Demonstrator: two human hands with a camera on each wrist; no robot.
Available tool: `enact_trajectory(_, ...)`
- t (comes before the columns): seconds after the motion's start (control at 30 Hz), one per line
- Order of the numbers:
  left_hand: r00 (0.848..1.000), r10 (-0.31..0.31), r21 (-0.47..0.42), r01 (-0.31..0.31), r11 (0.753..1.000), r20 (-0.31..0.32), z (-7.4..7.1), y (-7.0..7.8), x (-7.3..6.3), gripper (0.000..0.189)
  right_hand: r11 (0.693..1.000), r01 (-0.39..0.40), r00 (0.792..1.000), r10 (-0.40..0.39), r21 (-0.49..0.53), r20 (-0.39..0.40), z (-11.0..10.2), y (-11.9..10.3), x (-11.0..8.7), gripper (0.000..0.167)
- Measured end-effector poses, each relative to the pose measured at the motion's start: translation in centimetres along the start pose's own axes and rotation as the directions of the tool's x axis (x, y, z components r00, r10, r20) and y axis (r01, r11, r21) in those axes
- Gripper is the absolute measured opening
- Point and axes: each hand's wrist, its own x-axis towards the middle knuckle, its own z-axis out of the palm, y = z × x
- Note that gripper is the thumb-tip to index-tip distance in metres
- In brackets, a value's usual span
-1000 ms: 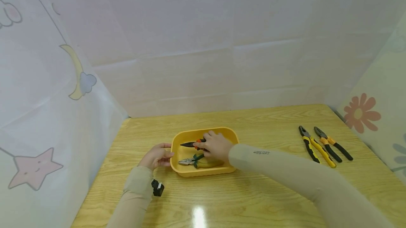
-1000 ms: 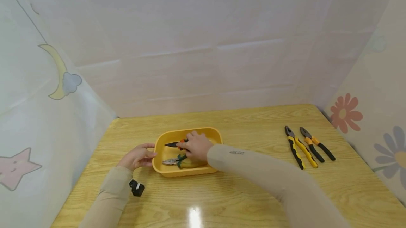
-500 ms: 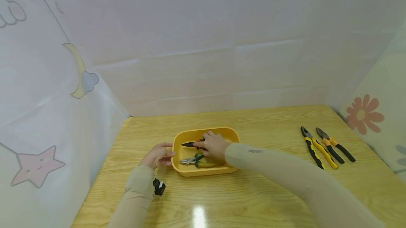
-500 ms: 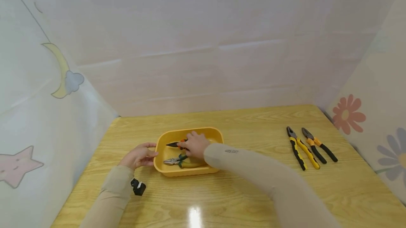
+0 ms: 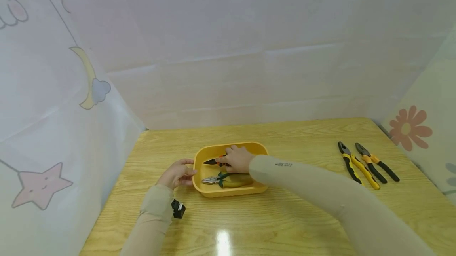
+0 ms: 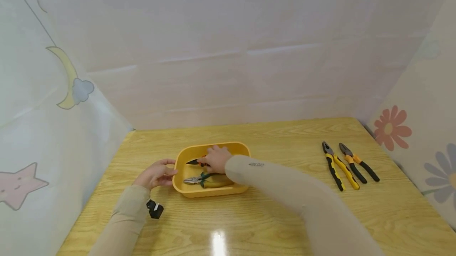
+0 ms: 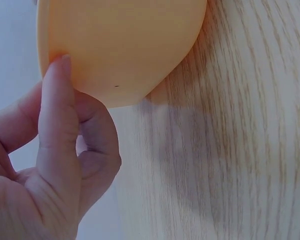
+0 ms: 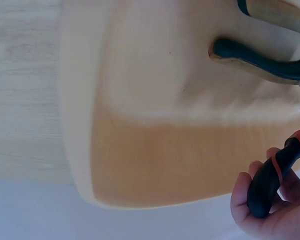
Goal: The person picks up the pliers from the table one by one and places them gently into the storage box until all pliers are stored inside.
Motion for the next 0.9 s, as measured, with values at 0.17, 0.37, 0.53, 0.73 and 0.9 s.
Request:
enact_trajectory(0.17, 1.000, 0.004, -0.001, -0.004, 1.000, 0.005, 0.1, 0.1, -0.1, 0.047, 0.999, 0.004, 1.000, -0.003, -0.040, 0.025, -0.6, -0.4, 0.3, 0.041)
enact_trajectory(0.37, 1.000, 0.012, -0.023, -0.012, 1.000, 0.006, 0.2, 0.1, -0.2, 0.046, 0.998, 0.014, 0.998, -0.010, -0.066, 0.056, -0.5, -0.3, 0.7, 0.042)
enact_trajectory(0.53, 1.000, 0.012, -0.031, -0.011, 0.999, 0.007, 0.1, 0.1, -0.3, 0.045, 0.995, 0.012, 0.996, -0.004, -0.098, 0.084, 0.2, 0.3, 1.1, 0.044)
enact_trajectory(0.73, 1.000, 0.014, -0.034, -0.014, 0.999, 0.008, 0.0, 0.2, -0.3, 0.045, 0.997, -0.045, 0.985, 0.055, -0.062, 0.166, 0.7, 0.5, 1.7, 0.045)
enact_trajectory(0.9, 1.000, 0.019, -0.024, -0.019, 1.000, 0.005, 0.0, 0.0, -0.3, 0.045, 0.990, -0.140, 0.961, 0.136, 0.000, 0.241, 1.4, -0.1, 2.3, 0.050)
